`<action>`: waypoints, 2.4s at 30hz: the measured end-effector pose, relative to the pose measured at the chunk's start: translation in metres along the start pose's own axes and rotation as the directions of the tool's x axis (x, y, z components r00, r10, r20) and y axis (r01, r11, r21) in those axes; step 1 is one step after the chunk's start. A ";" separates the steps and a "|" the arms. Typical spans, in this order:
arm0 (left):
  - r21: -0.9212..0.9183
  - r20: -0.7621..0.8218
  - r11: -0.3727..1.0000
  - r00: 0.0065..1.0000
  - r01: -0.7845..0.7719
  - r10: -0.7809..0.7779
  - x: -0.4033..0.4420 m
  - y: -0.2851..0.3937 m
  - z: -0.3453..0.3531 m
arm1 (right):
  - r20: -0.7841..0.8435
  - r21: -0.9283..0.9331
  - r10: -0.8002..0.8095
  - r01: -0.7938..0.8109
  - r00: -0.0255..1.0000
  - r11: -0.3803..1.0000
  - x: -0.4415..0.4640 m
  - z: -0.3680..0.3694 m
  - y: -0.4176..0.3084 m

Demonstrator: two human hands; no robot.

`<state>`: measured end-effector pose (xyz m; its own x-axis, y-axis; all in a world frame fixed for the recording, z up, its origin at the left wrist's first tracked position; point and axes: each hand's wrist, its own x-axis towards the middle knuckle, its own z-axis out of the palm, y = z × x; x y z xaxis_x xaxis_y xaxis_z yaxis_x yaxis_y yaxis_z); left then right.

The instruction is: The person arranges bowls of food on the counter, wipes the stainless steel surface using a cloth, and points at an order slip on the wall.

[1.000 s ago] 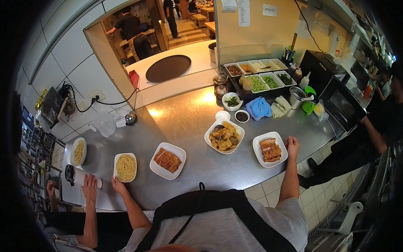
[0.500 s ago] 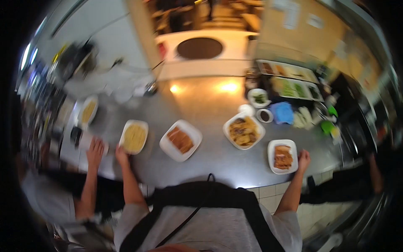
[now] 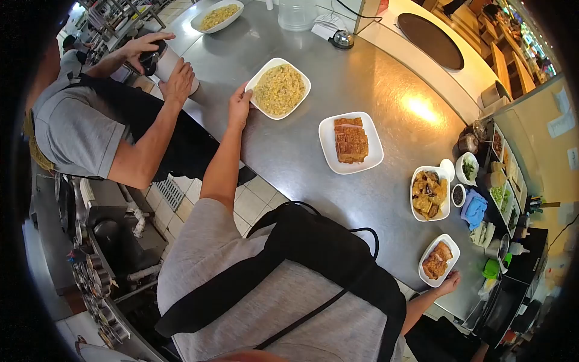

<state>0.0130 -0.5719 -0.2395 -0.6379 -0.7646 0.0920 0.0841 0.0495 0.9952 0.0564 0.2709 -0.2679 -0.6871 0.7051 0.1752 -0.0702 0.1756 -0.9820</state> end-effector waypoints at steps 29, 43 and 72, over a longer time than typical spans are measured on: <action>-0.043 -0.060 0.990 0.989 0.131 -0.133 0.006 0.001 0.015 | 0.009 -0.086 0.004 -0.003 1.000 0.996 0.005 -0.008 0.010; -0.074 0.620 0.907 0.731 0.414 -0.283 -0.050 0.015 0.053 | -0.098 0.004 0.054 -0.054 0.994 0.999 -0.013 0.010 0.000; 0.252 0.506 0.900 0.744 0.356 -0.436 -0.059 0.034 0.005 | 0.402 -0.187 0.530 -0.499 0.747 0.846 -0.120 0.011 -0.110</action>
<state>0.0497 -0.5220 -0.2114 -0.8986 -0.2654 -0.3493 -0.3447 -0.0654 0.9364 0.1388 0.1589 -0.1816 -0.8412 0.3432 -0.4179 0.4190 -0.0749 -0.9049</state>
